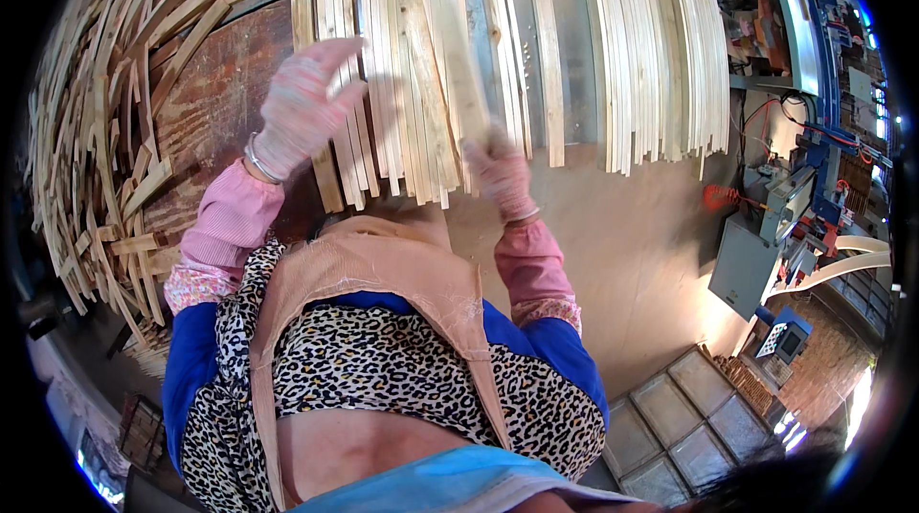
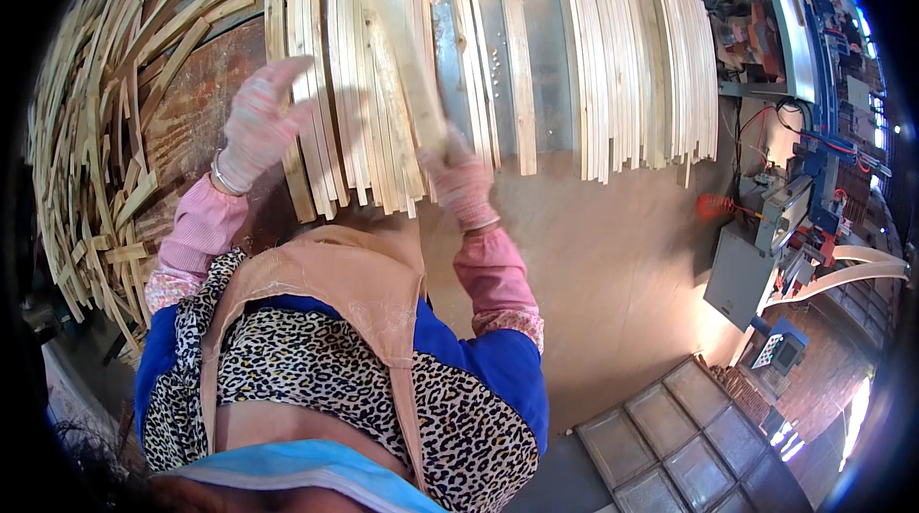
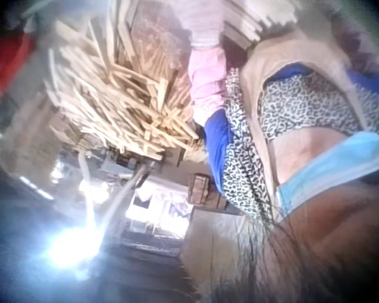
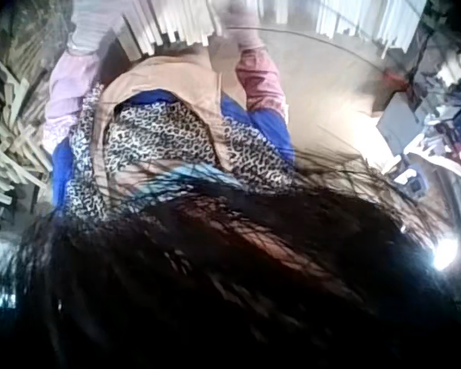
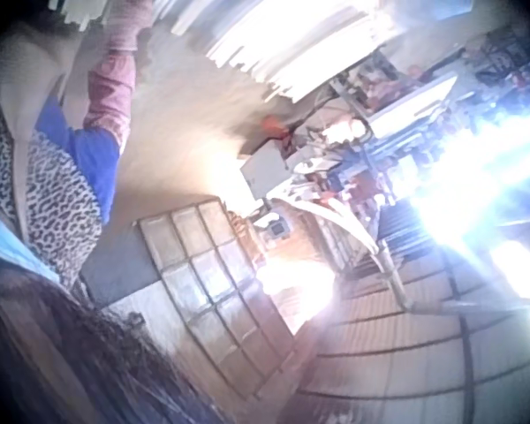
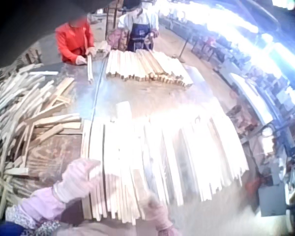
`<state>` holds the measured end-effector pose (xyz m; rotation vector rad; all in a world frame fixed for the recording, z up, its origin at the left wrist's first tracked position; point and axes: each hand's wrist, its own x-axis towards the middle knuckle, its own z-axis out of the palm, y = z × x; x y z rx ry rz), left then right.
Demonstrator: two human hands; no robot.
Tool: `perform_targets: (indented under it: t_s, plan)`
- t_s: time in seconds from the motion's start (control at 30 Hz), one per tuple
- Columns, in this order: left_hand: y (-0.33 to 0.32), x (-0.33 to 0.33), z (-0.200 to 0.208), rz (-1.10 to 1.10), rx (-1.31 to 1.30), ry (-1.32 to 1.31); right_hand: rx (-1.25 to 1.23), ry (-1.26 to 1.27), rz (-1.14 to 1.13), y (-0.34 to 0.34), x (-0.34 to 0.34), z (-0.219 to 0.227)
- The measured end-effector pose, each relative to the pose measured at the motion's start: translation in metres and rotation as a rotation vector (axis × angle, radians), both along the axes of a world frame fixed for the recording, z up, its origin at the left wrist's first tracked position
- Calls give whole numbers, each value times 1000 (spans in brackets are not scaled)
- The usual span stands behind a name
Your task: The person sorts thin wooden slats on a metal workbench in a workshop. They pick up slats from a large pile, align them, and place them into organized stacks.
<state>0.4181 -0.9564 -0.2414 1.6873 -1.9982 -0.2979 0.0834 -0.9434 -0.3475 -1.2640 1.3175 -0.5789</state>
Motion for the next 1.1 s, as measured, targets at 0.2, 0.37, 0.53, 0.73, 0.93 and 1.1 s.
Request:
perform_targets:
  t_s: [0.2,0.37,0.53,0.73,0.93,1.1]
  plan:
    - [43,53,-120,526,303,-126,-190,232,-77,-10,-17,-6]
    - [67,64,-181,612,457,-188,-124,747,170,16,42,0]
    - [69,50,-187,580,622,-276,-254,1024,218,25,60,-19]
    - [60,47,-169,475,722,-207,-75,1033,228,29,72,-14]
    - [56,37,-166,419,702,-159,132,908,118,17,89,8]
    - [54,36,-153,416,724,-75,128,980,163,20,114,25]
